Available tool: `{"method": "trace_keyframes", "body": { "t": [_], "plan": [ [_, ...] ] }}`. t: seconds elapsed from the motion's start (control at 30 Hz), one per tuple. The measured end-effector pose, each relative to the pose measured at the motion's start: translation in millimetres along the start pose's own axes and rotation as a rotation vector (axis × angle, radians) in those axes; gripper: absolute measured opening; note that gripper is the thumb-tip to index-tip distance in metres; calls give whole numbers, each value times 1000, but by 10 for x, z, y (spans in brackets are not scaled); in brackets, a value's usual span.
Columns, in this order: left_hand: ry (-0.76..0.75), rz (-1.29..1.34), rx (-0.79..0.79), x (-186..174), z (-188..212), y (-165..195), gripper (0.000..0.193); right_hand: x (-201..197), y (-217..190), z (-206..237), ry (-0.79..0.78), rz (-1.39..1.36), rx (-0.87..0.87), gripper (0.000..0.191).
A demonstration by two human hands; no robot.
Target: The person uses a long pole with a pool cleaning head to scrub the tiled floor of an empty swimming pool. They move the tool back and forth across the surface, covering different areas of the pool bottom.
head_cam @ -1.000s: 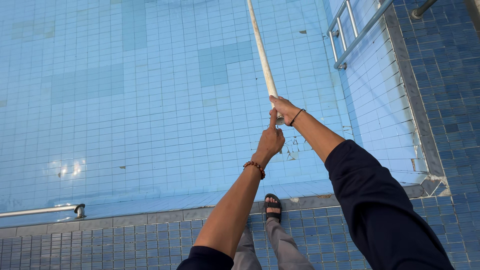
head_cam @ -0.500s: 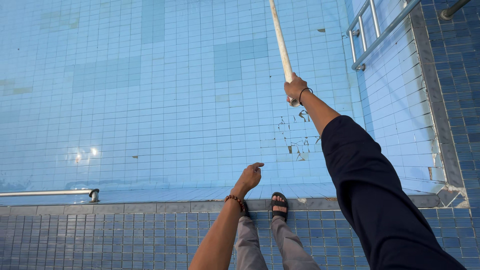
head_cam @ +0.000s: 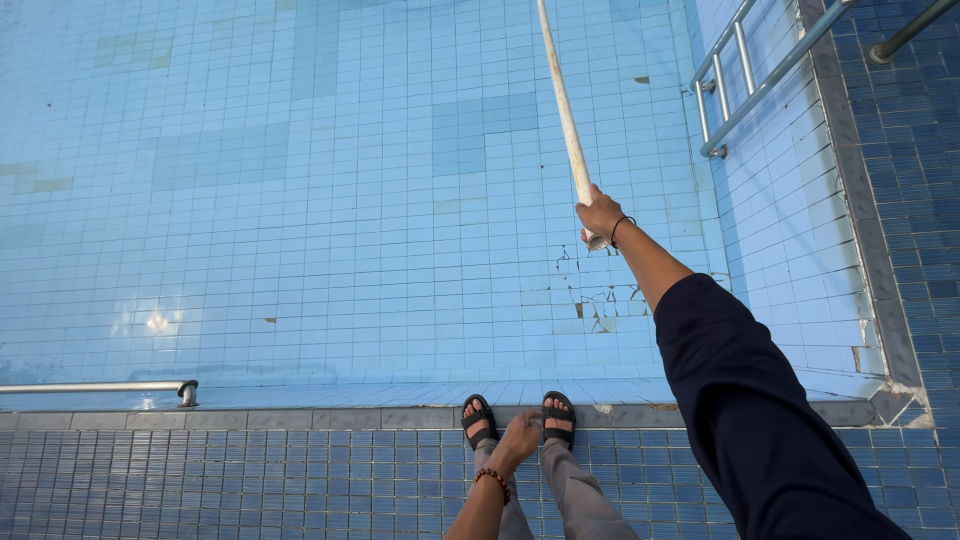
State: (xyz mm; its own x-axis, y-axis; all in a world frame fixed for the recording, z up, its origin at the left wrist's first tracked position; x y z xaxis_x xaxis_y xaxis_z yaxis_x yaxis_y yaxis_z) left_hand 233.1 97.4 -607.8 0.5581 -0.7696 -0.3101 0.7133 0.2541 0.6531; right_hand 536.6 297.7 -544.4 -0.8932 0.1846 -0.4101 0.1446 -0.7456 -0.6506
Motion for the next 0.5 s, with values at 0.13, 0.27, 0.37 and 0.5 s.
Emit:
{"method": "trace_keyframes", "body": {
  "t": [0.13,0.27,0.37,0.5],
  "plan": [
    [-57,-12,25,278,151,42,42,140,142,178,-25,-52,-35,67],
    [-132,-31,-15,522,290,-9,41,222,339,396,-92,-147,-7,70],
    [-134,-38,-28,525,399,-70,40,193,389,562,-74,-172,-43,75],
    [-130,-50,-128,513,529,-219,40,143,596,788,-73,-120,58,75]
  ]
}}
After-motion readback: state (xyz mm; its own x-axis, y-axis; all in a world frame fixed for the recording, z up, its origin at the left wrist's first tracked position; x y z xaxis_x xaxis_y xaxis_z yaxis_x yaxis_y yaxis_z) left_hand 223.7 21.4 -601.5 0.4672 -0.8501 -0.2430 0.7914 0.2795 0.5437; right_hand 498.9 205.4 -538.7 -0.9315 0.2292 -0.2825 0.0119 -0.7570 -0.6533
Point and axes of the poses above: each hand's wrist, its own z-axis away from the middle knuckle, its own x-axis out of the palm, y = z × x, the point moved 10 cm from there along -z, towards the middle knuckle, and after that the axes turned 1 degree about y, right-handed, at the moved point
